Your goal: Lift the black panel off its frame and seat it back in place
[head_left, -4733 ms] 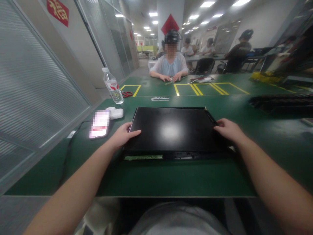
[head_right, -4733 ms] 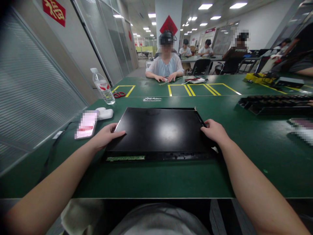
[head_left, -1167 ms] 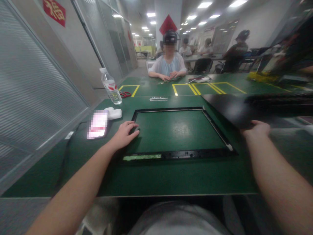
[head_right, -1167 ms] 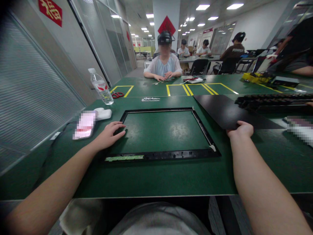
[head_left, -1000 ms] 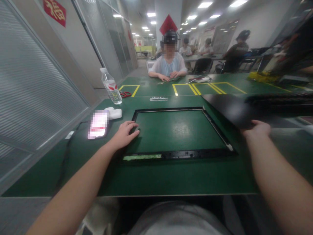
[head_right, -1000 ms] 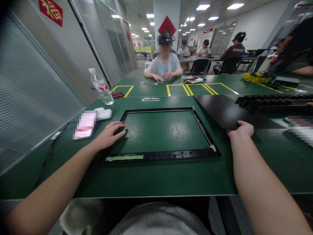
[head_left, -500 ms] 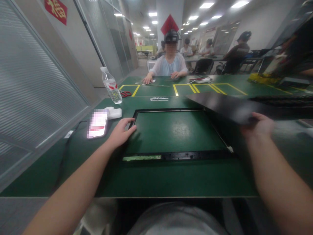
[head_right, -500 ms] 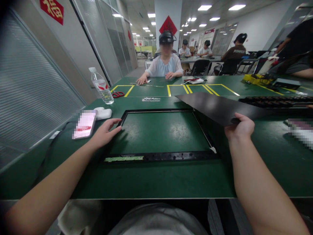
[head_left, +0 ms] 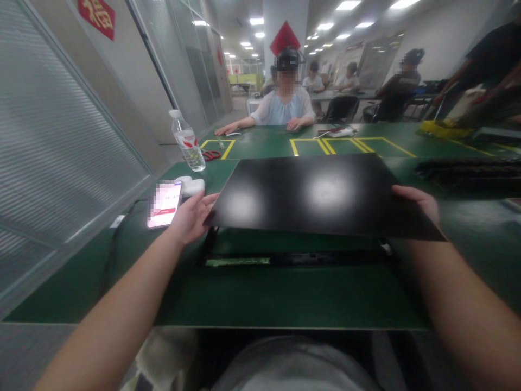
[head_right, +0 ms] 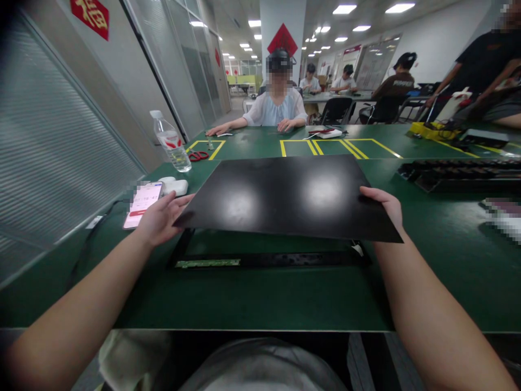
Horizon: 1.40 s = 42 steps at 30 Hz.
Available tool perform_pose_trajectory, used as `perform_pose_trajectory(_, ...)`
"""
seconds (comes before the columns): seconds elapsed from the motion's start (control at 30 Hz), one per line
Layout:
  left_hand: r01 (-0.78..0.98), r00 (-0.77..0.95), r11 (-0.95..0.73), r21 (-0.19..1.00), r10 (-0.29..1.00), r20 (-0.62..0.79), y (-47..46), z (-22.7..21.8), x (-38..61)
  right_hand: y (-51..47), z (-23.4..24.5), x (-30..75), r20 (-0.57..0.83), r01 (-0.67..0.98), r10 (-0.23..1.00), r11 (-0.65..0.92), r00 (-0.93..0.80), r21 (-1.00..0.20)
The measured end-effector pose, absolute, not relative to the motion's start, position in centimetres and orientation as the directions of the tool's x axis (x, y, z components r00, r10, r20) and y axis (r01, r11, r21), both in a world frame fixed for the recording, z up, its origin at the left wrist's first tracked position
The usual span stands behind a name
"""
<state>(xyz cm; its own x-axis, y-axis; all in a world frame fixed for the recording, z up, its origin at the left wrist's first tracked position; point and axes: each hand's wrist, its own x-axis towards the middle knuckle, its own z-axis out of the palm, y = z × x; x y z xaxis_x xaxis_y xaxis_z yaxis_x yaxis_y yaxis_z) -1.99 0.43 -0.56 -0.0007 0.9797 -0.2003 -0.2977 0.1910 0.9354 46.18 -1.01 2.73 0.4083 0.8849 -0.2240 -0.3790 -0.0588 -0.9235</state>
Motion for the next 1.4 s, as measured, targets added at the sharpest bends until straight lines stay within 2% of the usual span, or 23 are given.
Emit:
perform_pose_trajectory(0.1, -0.245, 0.018, 0.179, 0.953, 0.983, -0.181, 0.5, -0.5, -2.6, -1.6, 3.3, 45.1, -0.416, -0.413, 0.822, -0.248, 0.390, -0.877)
perform_pose_trajectory(0.3, -0.221, -0.014, 0.073, 0.973, 0.997, -0.079, 1.7, -1.1, -4.3, -1.3, 2.6, 44.6, -0.515, -0.274, 0.837, -0.460, 0.184, -0.845)
perform_pose_trajectory(0.37, -0.212, -0.043, 0.023, 0.977, 0.999, -0.033, 1.8, -1.0, -4.6, -1.0, 2.4, 44.6, -0.481, -0.229, 0.865, -0.443, 0.145, -0.867)
perform_pose_trajectory(0.47, -0.187, -0.107, -0.054, 0.981, 0.994, 0.034, 1.6, -0.6, -4.5, -0.7, 2.0, 44.8, -0.356, -0.137, 0.924, -0.338, 0.138, -0.931)
perform_pose_trajectory(0.57, -0.143, -0.157, -0.078, 0.987, 0.986, 0.055, 1.2, -0.2, -4.0, -0.3, 1.4, 45.3, -0.289, -0.047, 0.947, -0.285, 0.142, -0.957)
perform_pose_trajectory(0.73, -0.096, -0.232, -0.066, 0.993, 0.972, 0.042, 1.3, -0.4, -3.7, 0.0, 0.6, 45.7, -0.251, 0.063, 0.917, -0.284, 0.311, -0.957)
perform_pose_trajectory(0.9, -0.043, -0.214, -0.011, 0.999, 0.977, 0.001, 2.0, -1.0, -4.8, 0.1, 0.7, 45.2, -0.203, 0.177, 0.904, -0.285, 0.375, -0.942)
perform_pose_trajectory(1.2, -0.023, -0.185, 0.051, 0.998, 0.981, -0.055, 0.6, -0.4, -3.0, 0.5, 0.3, 45.4, -0.197, 0.186, 0.883, -0.298, 0.425, -0.936)
perform_pose_trajectory(1.4, 0.014, -0.208, 0.035, 0.999, 0.978, -0.032, -0.2, -0.3, -1.8, 0.5, 0.3, 45.4, -0.182, 0.227, 0.883, -0.303, 0.434, -0.926)
